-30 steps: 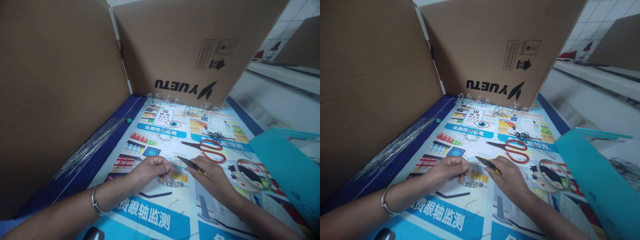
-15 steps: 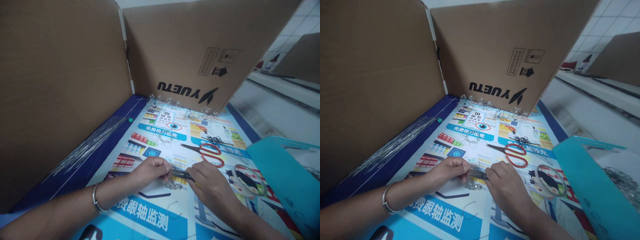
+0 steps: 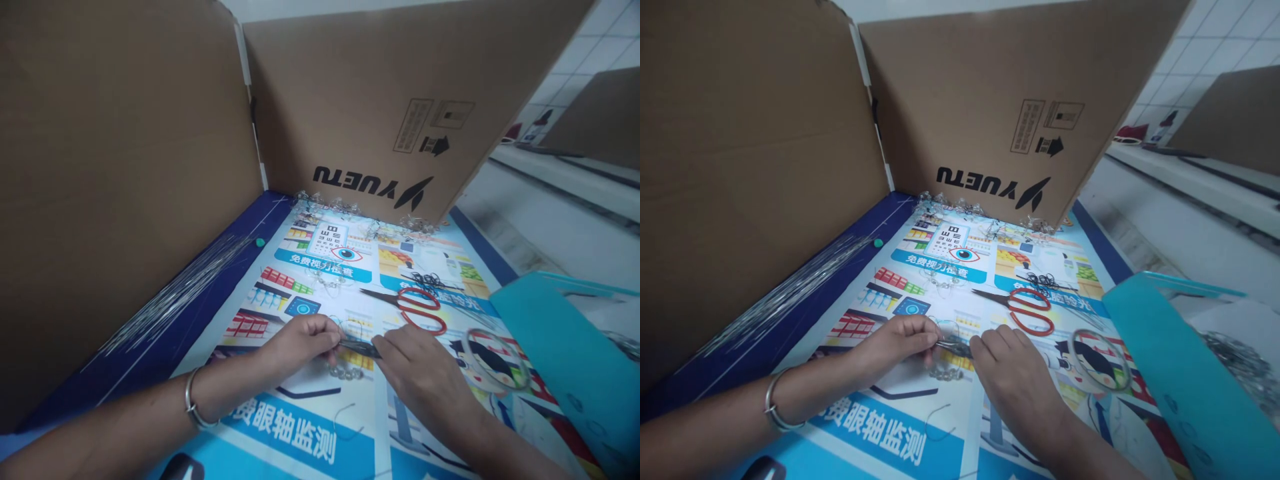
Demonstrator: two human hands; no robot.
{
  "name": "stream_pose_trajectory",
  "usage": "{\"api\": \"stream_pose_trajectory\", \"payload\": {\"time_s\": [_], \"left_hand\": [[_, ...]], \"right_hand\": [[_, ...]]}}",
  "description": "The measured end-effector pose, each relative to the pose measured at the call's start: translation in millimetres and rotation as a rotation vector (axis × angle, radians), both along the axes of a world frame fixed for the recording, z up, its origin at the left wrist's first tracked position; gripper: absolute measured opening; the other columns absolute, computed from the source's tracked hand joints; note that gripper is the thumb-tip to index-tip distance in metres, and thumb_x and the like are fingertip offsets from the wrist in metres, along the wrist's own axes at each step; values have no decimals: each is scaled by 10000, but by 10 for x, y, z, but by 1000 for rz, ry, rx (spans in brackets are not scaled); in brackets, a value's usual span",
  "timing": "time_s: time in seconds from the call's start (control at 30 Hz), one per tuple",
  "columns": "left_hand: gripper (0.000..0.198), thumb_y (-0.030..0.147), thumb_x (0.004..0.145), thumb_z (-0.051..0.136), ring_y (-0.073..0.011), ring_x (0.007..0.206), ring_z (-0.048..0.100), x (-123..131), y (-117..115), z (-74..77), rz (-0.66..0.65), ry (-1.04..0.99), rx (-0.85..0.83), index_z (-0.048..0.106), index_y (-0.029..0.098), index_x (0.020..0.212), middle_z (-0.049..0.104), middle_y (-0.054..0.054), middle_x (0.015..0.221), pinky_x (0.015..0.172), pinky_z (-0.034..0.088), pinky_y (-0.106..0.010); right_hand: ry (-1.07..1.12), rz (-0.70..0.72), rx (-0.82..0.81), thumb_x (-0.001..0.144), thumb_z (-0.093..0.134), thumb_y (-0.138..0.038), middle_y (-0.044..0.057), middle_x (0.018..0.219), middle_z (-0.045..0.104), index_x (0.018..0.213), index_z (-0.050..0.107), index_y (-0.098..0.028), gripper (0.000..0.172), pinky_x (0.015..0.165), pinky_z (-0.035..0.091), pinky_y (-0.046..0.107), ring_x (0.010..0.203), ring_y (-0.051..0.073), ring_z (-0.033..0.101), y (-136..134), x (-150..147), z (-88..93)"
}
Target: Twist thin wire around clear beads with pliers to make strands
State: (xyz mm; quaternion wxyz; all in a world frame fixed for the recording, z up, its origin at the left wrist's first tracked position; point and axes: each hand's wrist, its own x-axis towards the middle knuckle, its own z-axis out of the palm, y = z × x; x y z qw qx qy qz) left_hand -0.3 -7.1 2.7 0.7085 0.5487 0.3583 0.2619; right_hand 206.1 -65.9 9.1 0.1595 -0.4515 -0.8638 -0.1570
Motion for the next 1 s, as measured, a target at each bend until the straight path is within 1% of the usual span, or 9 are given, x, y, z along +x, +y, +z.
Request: {"api": "stream_pose_trajectory", "payload": {"time_s": [0.13,0.33,0.47,0.57,0.7,0.83,0.93,1.0], "left_hand": [[232,363,749,609,-93,539,510,-3,5,-13,19,-47,8,529,145,726,568,15,572,598,385,-249],[216,335,734,626,-92,553,487,-8,12,-6,43,-32,0,547,138,691,558,7,570,592,362,-245],[243,352,723,634,-86,542,480,-14,8,-8,51,-71,-42,535,131,697,537,11,572,571,356,-231],[255,361,739,620,-78,533,476,-18,6,-11,43,-101,-31,525,128,702,538,10,591,560,363,-221],[282,380,729,631,-74,530,488,-12,5,-12,18,-90,-17,532,118,699,552,0,643,551,377,-219],[288,394,723,629,-73,505,480,-6,2,-10,-27,-40,-23,545,118,710,551,6,601,524,358,-214],[288,398,731,613,-70,480,459,-10,4,4,-52,-3,-41,549,118,715,543,10,564,495,328,-208],[289,400,743,597,-71,491,465,-19,10,18,-73,11,-30,557,115,717,550,6,570,511,334,-213]], "right_hand": [[21,-5,-7,850,439,-146,62,719,564,857,613,-146,174,656,339,320,707,197,477,5,8,-20],[64,-15,-24,875,404,-169,62,711,578,857,617,-159,214,676,361,312,723,189,508,-7,2,-6],[157,-41,-65,883,417,-242,64,731,589,849,611,-170,210,689,394,310,736,187,529,5,15,-4],[239,-75,-140,869,451,-298,65,747,595,837,599,-179,193,681,422,311,744,193,542,29,38,-18],[313,-114,-277,855,473,-303,62,794,606,851,589,-184,167,673,450,308,760,192,558,54,49,-31],[384,-105,-371,855,479,-306,41,771,610,826,591,-196,159,648,461,275,745,172,573,58,28,-22],[396,-109,-408,859,475,-309,35,726,610,804,600,-194,179,619,460,269,697,166,577,54,23,-17],[405,-110,-403,855,484,-305,37,726,617,806,609,-192,176,619,461,266,685,164,579,53,32,-19]]}}
